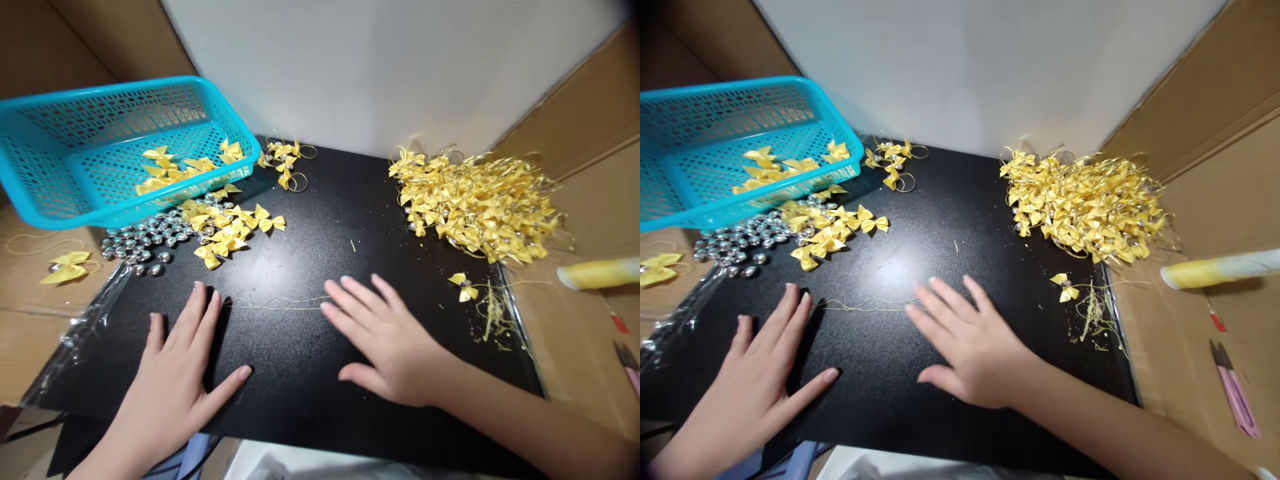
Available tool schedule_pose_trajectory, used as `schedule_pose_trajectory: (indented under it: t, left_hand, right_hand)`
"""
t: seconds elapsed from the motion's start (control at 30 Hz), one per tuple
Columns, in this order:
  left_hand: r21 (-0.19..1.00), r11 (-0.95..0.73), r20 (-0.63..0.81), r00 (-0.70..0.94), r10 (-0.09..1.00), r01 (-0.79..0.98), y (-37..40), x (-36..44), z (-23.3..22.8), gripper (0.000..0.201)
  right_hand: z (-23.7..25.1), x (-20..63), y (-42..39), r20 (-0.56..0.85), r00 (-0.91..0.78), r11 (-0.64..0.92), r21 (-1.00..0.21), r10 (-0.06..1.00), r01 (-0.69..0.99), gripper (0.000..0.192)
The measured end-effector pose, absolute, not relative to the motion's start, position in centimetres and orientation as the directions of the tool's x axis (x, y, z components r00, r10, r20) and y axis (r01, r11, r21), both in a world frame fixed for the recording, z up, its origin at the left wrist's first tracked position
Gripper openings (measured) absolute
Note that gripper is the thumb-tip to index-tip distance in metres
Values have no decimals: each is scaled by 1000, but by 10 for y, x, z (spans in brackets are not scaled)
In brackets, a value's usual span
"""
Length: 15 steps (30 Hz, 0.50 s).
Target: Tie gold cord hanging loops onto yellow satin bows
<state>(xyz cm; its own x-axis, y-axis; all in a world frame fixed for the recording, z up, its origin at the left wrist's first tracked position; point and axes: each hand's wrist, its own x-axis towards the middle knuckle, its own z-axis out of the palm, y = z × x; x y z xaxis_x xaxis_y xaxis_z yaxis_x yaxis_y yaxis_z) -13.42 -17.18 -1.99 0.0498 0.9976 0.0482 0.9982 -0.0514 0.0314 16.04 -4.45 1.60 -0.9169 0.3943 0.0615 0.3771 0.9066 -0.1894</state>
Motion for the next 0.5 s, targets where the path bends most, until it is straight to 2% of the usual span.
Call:
schedule_pose_trajectory:
  t: [0.07, 0.13, 0.3, 0.5]
  left_hand:
    - [37, -49, 45, 48, 998, 998, -172, -134, -20, 92]
    - [43, -49, 49, 47, 998, 998, -173, -135, -20, 94]
    - [76, -22, 80, 16, 997, 997, -173, -135, -20, 103]
    - [88, -19, 72, 13, 997, 996, -174, -137, -23, 106]
  right_hand:
    - [11, 139, -47, 41, -949, 926, -237, 313, 295, 69]
    - [3, 131, -46, 1, -955, 919, -273, 298, 286, 73]
    - [-9, 166, -40, -101, -922, 879, -278, 374, 387, 72]
    - [-5, 215, -43, -50, -887, 864, -206, 460, 459, 73]
